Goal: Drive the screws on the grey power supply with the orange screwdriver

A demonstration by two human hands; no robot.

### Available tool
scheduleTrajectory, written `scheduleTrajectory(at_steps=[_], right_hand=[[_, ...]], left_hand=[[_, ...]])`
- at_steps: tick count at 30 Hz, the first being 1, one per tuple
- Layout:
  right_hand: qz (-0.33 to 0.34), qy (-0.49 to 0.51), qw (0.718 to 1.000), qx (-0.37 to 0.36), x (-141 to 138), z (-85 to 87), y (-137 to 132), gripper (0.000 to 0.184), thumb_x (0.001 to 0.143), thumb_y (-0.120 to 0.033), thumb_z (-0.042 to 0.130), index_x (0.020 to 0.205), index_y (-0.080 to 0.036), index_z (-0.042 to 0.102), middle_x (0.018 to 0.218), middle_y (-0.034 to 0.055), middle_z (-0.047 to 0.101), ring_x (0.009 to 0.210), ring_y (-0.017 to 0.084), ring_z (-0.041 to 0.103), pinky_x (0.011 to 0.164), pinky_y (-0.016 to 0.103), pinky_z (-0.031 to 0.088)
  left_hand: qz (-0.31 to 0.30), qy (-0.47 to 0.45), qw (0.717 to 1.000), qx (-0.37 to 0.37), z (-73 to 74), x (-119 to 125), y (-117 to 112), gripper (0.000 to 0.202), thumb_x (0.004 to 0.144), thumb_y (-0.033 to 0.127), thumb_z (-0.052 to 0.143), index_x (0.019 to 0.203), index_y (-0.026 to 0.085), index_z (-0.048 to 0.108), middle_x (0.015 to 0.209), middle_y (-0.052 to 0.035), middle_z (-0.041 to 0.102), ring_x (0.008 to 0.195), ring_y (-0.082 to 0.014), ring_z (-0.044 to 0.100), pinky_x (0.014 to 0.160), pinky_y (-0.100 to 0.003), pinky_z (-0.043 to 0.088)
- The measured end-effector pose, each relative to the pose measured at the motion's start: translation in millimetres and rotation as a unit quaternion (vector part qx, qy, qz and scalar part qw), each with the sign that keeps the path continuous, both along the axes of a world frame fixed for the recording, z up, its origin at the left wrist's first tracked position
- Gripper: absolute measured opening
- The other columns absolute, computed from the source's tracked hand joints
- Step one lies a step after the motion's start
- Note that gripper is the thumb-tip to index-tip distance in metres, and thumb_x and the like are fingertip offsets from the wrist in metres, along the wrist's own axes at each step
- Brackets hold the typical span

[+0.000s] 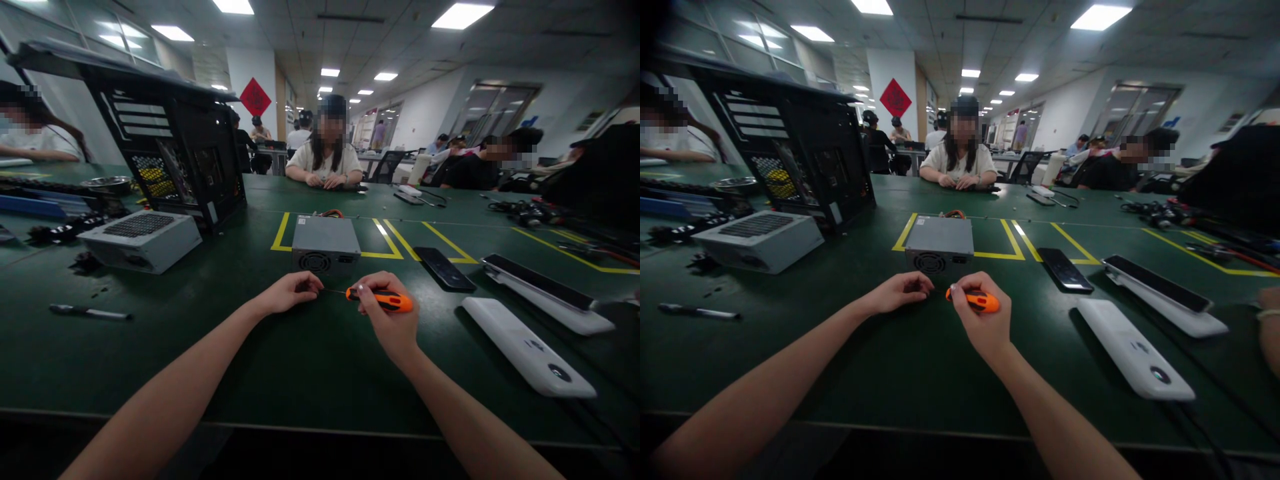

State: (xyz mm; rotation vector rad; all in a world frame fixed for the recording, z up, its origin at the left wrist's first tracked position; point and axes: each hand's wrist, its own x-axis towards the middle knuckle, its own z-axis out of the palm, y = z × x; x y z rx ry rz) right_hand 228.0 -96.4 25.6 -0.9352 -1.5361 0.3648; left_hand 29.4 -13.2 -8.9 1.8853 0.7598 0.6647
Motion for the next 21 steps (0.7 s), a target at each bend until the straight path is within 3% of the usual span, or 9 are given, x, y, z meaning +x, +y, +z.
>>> scheduleTrajectory(at_steps=[11,21], right_hand=[[0.005,-0.013,0.998,0.057,-2.1,3.4,-5.5,0.01,0.076,-0.015,0.055,0.069,-0.02,0.052,0.066,-0.0016,0.055,0.061,0.012,0.055,0.057,0.027,0.044],[-0.004,-0.021,0.999,0.046,-3.4,2.9,-4.2,0.01,0.076,-0.016,0.056,0.069,-0.02,0.052,0.067,-0.0019,0.055,0.06,0.011,0.054,0.057,0.026,0.044]], left_hand=[[0.013,-0.087,0.992,-0.086,-2.0,4.1,0.7,0.027,0.074,0.02,0.061,0.1,0.015,0.053,0.087,-0.0024,0.056,0.083,-0.0115,0.053,0.079,-0.029,0.041],[0.003,-0.097,0.992,-0.08,-2.3,4.5,-0.1,0.028,0.074,0.021,0.062,0.1,0.015,0.054,0.087,-0.0025,0.057,0.083,-0.0112,0.053,0.079,-0.029,0.041]])
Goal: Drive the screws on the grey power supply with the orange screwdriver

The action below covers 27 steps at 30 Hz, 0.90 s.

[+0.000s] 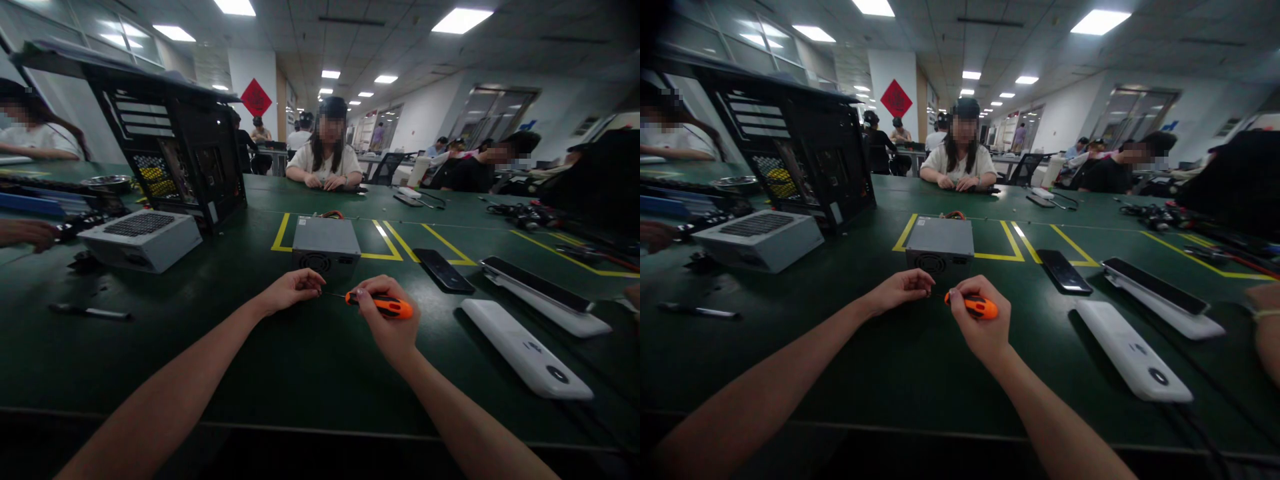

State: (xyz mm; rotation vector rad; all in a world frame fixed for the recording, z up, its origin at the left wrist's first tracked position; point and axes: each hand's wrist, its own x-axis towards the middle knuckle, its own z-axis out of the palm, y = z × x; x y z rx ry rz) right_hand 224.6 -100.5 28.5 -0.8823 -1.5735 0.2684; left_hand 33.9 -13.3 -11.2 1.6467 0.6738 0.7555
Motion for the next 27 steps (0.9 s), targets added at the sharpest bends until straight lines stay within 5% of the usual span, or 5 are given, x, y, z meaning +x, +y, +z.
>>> scheduleTrajectory(at_steps=[8,18,27], right_hand=[[0.013,-0.008,1.0,-0.023,-0.7,-1.4,-1.2,0.007,0.076,-0.017,0.056,0.071,-0.021,0.052,0.072,-0.0009,0.056,0.059,0.011,0.055,0.056,0.026,0.047],[-0.007,0.017,0.999,-0.044,2.3,-3.0,0.5,0.007,0.075,-0.022,0.059,0.074,-0.02,0.053,0.071,-0.0012,0.056,0.057,0.01,0.055,0.054,0.025,0.047],[0.016,0.033,0.994,-0.102,2.6,-9.9,1.7,0.019,0.076,-0.03,0.06,0.09,-0.021,0.05,0.084,0.0019,0.06,0.063,0.012,0.059,0.057,0.026,0.049]], left_hand=[[0.01,0.006,1.0,0.022,0.0,-0.8,0.1,0.026,0.073,0.021,0.063,0.097,0.015,0.055,0.086,-0.0025,0.058,0.082,-0.0113,0.053,0.078,-0.029,0.041],[0.021,0.001,0.999,-0.039,4.1,-1.1,-0.9,0.022,0.071,0.026,0.066,0.084,0.012,0.055,0.078,-0.0003,0.057,0.074,-0.0095,0.053,0.072,-0.027,0.041],[0.013,0.083,0.995,0.059,3.9,-2.8,0.5,0.021,0.076,0.018,0.057,0.097,0.014,0.057,0.087,-0.002,0.059,0.084,-0.0125,0.055,0.079,-0.029,0.043]])
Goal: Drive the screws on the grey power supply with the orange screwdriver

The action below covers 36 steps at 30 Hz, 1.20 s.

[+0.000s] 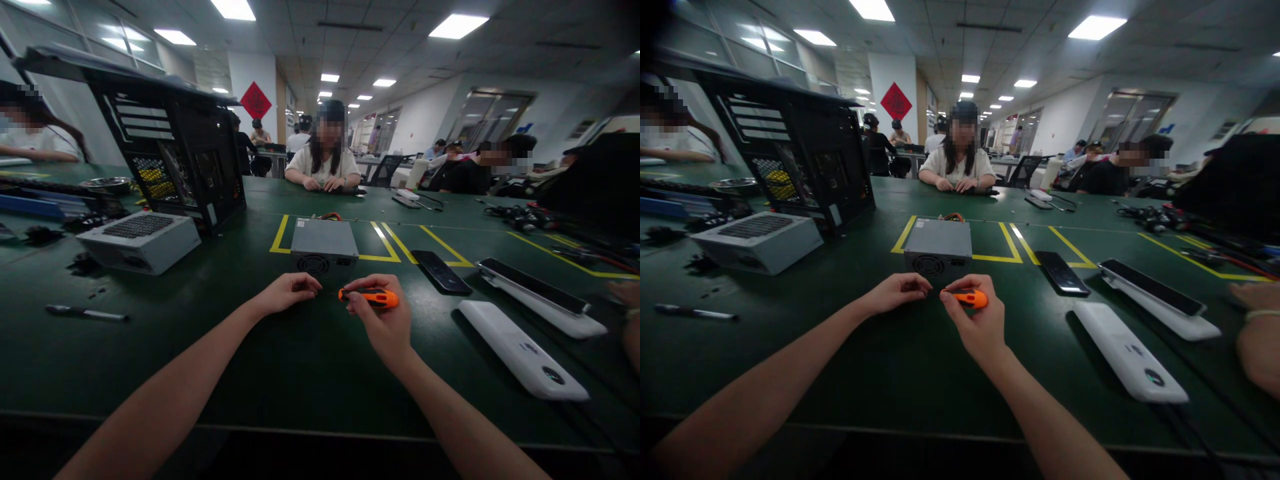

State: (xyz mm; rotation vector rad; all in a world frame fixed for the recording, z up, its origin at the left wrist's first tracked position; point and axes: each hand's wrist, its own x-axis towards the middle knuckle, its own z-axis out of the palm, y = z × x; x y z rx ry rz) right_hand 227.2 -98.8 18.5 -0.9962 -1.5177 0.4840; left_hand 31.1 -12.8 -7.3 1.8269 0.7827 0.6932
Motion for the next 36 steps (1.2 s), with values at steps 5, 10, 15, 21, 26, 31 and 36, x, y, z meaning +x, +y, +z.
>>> scheduleTrajectory(at_steps=[5,10,15,21,26,31,36], right_hand=[[0.006,-0.06,0.998,0.026,-1.5,-1.1,-3.3,0.015,0.08,-0.026,0.053,0.093,-0.021,0.05,0.085,0.0027,0.06,0.065,0.012,0.06,0.06,0.028,0.049],[0.013,-0.117,0.991,0.063,-1.0,0.1,-4.3,0.011,0.079,-0.022,0.054,0.09,-0.022,0.051,0.083,0.0012,0.06,0.064,0.012,0.059,0.061,0.026,0.048],[0.01,-0.125,0.989,0.082,0.8,0.2,-5.3,0.01,0.079,-0.021,0.053,0.089,-0.022,0.051,0.083,0.0009,0.06,0.063,0.011,0.059,0.061,0.026,0.048],[0.011,-0.12,0.988,0.093,0.2,-1.4,-5.8,0.012,0.079,-0.019,0.054,0.09,-0.022,0.051,0.084,0.0011,0.06,0.064,0.011,0.06,0.061,0.026,0.048],[0.023,-0.101,0.989,0.11,-0.6,-3.2,-4.8,0.014,0.078,-0.017,0.054,0.091,-0.022,0.05,0.085,0.0015,0.06,0.066,0.012,0.061,0.061,0.026,0.05],[0.06,-0.071,0.987,0.133,-0.8,-3.7,-5.3,0.017,0.077,-0.015,0.053,0.093,-0.021,0.049,0.089,0.0035,0.061,0.074,0.014,0.062,0.064,0.029,0.052],[0.064,-0.082,0.975,0.197,0.4,-2.2,-7.5,0.021,0.075,-0.012,0.053,0.094,-0.021,0.05,0.084,0.003,0.062,0.075,0.015,0.062,0.063,0.029,0.051]], left_hand=[[0.008,0.075,0.99,0.115,-2.2,-0.5,-1.7,0.023,0.079,0.018,0.053,0.101,0.018,0.058,0.091,-0.0024,0.059,0.085,-0.0125,0.055,0.078,-0.027,0.043],[0.004,0.125,0.969,0.213,3.1,2.0,-9.1,0.025,0.08,0.018,0.052,0.104,0.02,0.057,0.093,-0.0017,0.059,0.084,-0.0124,0.055,0.075,-0.025,0.043],[-0.007,0.132,0.954,0.267,7.7,2.7,-13.3,0.03,0.08,0.017,0.052,0.109,0.022,0.054,0.092,-0.0009,0.058,0.084,-0.0124,0.055,0.074,-0.025,0.042],[0.001,0.161,0.939,0.304,9.2,2.7,-14.0,0.033,0.079,0.016,0.054,0.111,0.023,0.053,0.09,-0.0009,0.058,0.086,-0.0138,0.053,0.077,-0.027,0.04],[0.021,0.152,0.944,0.291,8.7,3.4,-13.7,0.033,0.078,0.016,0.055,0.111,0.023,0.053,0.091,-0.0004,0.059,0.086,-0.0138,0.054,0.078,-0.029,0.042],[0.033,0.11,0.96,0.256,8.5,5.4,-13.2,0.033,0.077,0.016,0.057,0.109,0.022,0.054,0.093,0.0004,0.061,0.085,-0.0114,0.057,0.078,-0.025,0.044],[0.089,0.12,0.941,0.303,8.1,4.2,-11.7,0.038,0.077,0.016,0.058,0.113,0.025,0.051,0.086,0.003,0.063,0.085,-0.0126,0.057,0.081,-0.029,0.042]])
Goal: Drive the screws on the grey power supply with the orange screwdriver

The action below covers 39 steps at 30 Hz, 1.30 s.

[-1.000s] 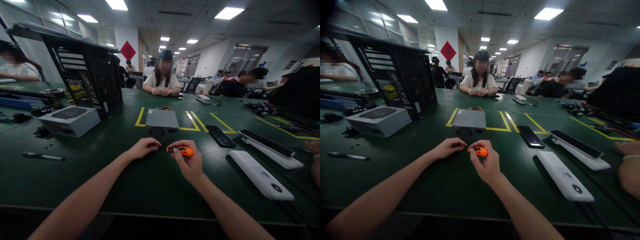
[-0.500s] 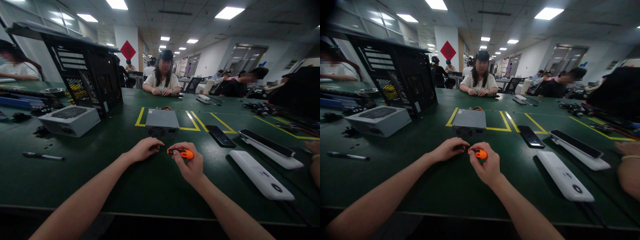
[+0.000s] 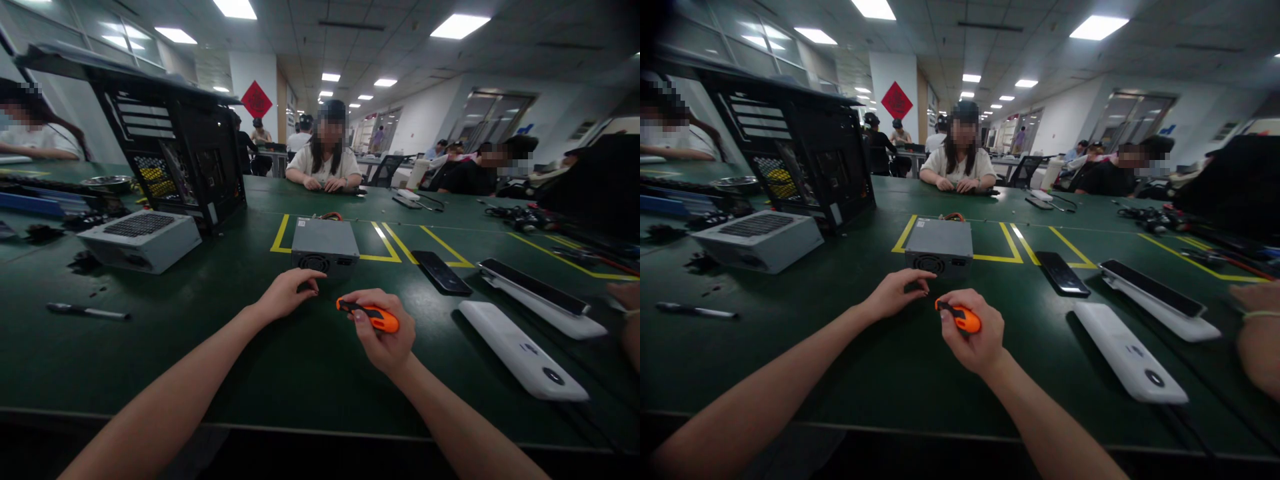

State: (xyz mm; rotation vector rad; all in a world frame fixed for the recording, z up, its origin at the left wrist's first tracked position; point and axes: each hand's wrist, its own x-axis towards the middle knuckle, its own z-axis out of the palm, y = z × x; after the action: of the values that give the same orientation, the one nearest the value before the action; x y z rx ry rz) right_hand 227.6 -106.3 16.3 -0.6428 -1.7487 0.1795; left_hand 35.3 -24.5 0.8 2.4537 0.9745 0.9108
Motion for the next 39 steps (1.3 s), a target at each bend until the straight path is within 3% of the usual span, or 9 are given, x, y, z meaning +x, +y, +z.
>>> scheduleTrajectory(at_steps=[8,23,28,34,39], right_hand=[[-0.008,-0.019,0.999,0.031,-0.9,1.1,0.4,0.023,0.074,-0.012,0.054,0.095,-0.02,0.05,0.085,0.0037,0.063,0.076,0.016,0.063,0.065,0.03,0.052],[-0.003,-0.058,0.997,0.045,-2.1,0.1,1.5,0.026,0.074,-0.012,0.055,0.099,-0.02,0.049,0.088,0.006,0.062,0.079,0.016,0.062,0.067,0.031,0.052],[-0.005,-0.106,0.991,0.086,-3.6,1.1,0.5,0.027,0.072,-0.01,0.058,0.096,-0.019,0.049,0.087,0.0077,0.063,0.079,0.016,0.062,0.064,0.027,0.053],[-0.031,-0.2,0.971,0.131,-10.7,0.2,-3.1,0.021,0.072,-0.016,0.062,0.088,-0.018,0.048,0.086,0.009,0.065,0.073,0.015,0.063,0.059,0.024,0.052],[-0.045,-0.232,0.959,0.156,-8.5,-1.0,-4.4,0.017,0.073,-0.018,0.06,0.085,-0.017,0.048,0.084,0.0096,0.066,0.069,0.015,0.063,0.057,0.023,0.052]], left_hand=[[0.021,0.072,0.991,0.109,1.2,0.9,-1.6,0.043,0.078,0.014,0.056,0.119,0.021,0.045,0.089,0.0005,0.063,0.087,-0.0153,0.053,0.077,-0.031,0.04],[0.025,0.181,0.956,0.23,6.2,2.3,-6.1,0.037,0.084,0.018,0.049,0.12,0.018,0.043,0.096,-0.0043,0.061,0.086,-0.0154,0.053,0.07,-0.028,0.037],[0.021,0.214,0.939,0.269,8.9,1.7,-7.9,0.037,0.085,0.014,0.043,0.122,0.017,0.042,0.094,-0.0037,0.061,0.085,-0.016,0.053,0.07,-0.029,0.036],[-0.03,0.292,0.905,0.308,16.3,5.7,-16.8,0.036,0.084,0.012,0.041,0.12,0.011,0.043,0.094,-0.0073,0.06,0.086,-0.0168,0.052,0.076,-0.03,0.038],[-0.023,0.298,0.904,0.305,16.5,9.4,-17.6,0.036,0.085,0.011,0.039,0.121,0.012,0.043,0.098,-0.0073,0.059,0.09,-0.0175,0.051,0.077,-0.03,0.038]])
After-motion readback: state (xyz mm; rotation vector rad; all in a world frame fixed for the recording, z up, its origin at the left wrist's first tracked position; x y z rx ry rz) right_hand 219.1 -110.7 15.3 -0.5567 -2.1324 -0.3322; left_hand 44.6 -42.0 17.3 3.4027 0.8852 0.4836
